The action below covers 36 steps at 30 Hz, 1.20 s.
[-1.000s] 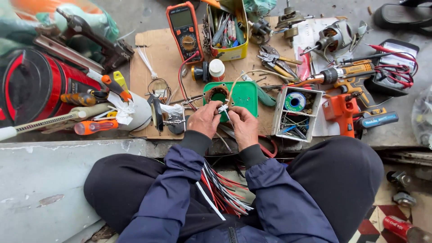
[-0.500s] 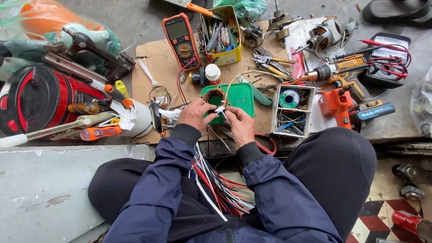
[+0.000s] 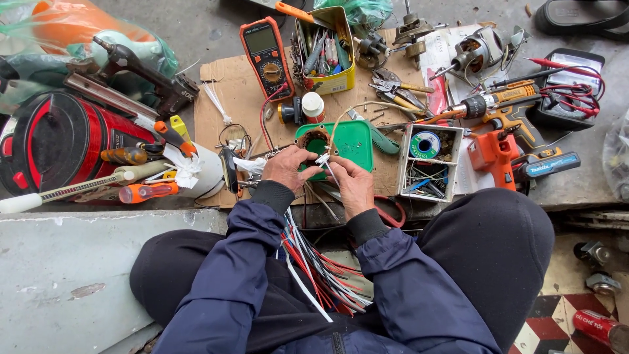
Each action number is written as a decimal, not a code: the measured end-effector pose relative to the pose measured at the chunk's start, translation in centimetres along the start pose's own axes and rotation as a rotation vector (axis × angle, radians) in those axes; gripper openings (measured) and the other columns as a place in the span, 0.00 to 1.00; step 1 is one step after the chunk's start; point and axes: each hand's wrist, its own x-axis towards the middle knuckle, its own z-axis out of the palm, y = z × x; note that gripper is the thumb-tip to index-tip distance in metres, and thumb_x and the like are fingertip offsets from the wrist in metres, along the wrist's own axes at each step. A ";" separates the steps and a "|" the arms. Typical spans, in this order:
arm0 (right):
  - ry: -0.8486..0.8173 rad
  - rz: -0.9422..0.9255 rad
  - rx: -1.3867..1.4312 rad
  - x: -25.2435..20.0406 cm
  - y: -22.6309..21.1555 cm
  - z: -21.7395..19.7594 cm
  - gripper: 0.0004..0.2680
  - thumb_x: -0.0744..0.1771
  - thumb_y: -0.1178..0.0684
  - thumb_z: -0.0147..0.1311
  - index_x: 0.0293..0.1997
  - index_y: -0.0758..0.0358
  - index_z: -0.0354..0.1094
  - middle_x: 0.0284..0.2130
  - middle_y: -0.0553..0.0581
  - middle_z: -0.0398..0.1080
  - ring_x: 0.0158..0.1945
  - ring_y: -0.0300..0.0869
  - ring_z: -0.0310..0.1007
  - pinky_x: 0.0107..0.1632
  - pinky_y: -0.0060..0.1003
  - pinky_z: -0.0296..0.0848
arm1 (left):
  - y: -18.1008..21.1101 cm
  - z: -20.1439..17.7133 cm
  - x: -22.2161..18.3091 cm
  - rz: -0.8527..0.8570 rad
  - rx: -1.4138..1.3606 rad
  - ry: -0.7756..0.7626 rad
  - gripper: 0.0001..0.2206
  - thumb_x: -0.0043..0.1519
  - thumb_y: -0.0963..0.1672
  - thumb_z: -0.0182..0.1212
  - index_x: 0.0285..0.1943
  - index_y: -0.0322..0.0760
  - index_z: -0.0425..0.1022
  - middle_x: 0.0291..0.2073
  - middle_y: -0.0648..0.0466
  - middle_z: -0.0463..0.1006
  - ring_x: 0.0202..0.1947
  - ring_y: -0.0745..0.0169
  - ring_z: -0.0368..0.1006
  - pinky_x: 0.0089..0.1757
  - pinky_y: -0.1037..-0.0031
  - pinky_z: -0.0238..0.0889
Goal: Connecting and securing multiple colored wires to an electric motor stator using hands and tools.
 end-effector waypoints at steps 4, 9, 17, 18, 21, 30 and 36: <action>-0.005 0.022 0.028 0.3 -0.2 0.2 0.11 0.68 0.56 0.66 0.56 0.63 0.83 0.44 0.63 0.84 0.45 0.42 0.86 0.52 0.33 0.86 | -0.1 -0.1 0.0 -0.013 0.006 -0.008 0.13 0.62 0.50 0.79 0.54 0.57 0.85 0.39 0.59 0.78 0.43 0.51 0.82 0.47 0.61 0.78; 0.013 0.050 0.124 1.1 0.9 0.0 0.12 0.67 0.58 0.68 0.55 0.68 0.80 0.42 0.64 0.83 0.42 0.43 0.87 0.49 0.33 0.88 | 1.2 -1.1 0.1 -0.055 -0.054 -0.019 0.13 0.62 0.50 0.79 0.54 0.56 0.85 0.39 0.58 0.80 0.42 0.52 0.83 0.46 0.60 0.79; 0.020 0.056 0.120 1.4 1.3 -0.2 0.10 0.69 0.58 0.65 0.56 0.66 0.81 0.43 0.62 0.84 0.43 0.42 0.86 0.49 0.32 0.87 | 3.9 -1.5 1.4 -0.176 0.033 -0.057 0.16 0.68 0.58 0.68 0.53 0.52 0.86 0.42 0.59 0.77 0.45 0.58 0.82 0.48 0.63 0.78; 0.025 0.063 0.125 1.4 1.3 -0.2 0.10 0.69 0.58 0.65 0.55 0.66 0.81 0.43 0.61 0.84 0.42 0.41 0.86 0.49 0.32 0.87 | 4.6 -1.9 1.8 -0.199 0.025 -0.089 0.18 0.68 0.58 0.68 0.51 0.47 0.87 0.43 0.56 0.79 0.45 0.52 0.83 0.48 0.60 0.79; 0.013 0.096 0.161 1.5 1.3 -0.4 0.10 0.70 0.58 0.62 0.57 0.66 0.80 0.45 0.62 0.84 0.45 0.43 0.87 0.50 0.33 0.87 | 4.2 -1.3 3.2 -0.286 0.059 -0.204 0.14 0.67 0.54 0.71 0.52 0.47 0.87 0.42 0.55 0.79 0.47 0.49 0.83 0.49 0.56 0.80; 0.041 0.133 0.272 2.2 2.5 -0.2 0.11 0.69 0.60 0.60 0.58 0.69 0.78 0.43 0.65 0.84 0.42 0.44 0.87 0.48 0.36 0.88 | 5.2 -0.2 5.7 -0.476 0.199 -0.326 0.10 0.62 0.52 0.67 0.48 0.54 0.88 0.43 0.56 0.83 0.50 0.46 0.84 0.50 0.51 0.79; 0.049 0.172 0.261 1.6 1.6 0.0 0.10 0.69 0.59 0.59 0.56 0.68 0.79 0.41 0.64 0.84 0.40 0.43 0.87 0.46 0.33 0.88 | 5.7 -0.9 5.9 -0.422 0.223 -0.340 0.10 0.62 0.51 0.66 0.47 0.55 0.90 0.41 0.54 0.86 0.50 0.46 0.84 0.52 0.52 0.79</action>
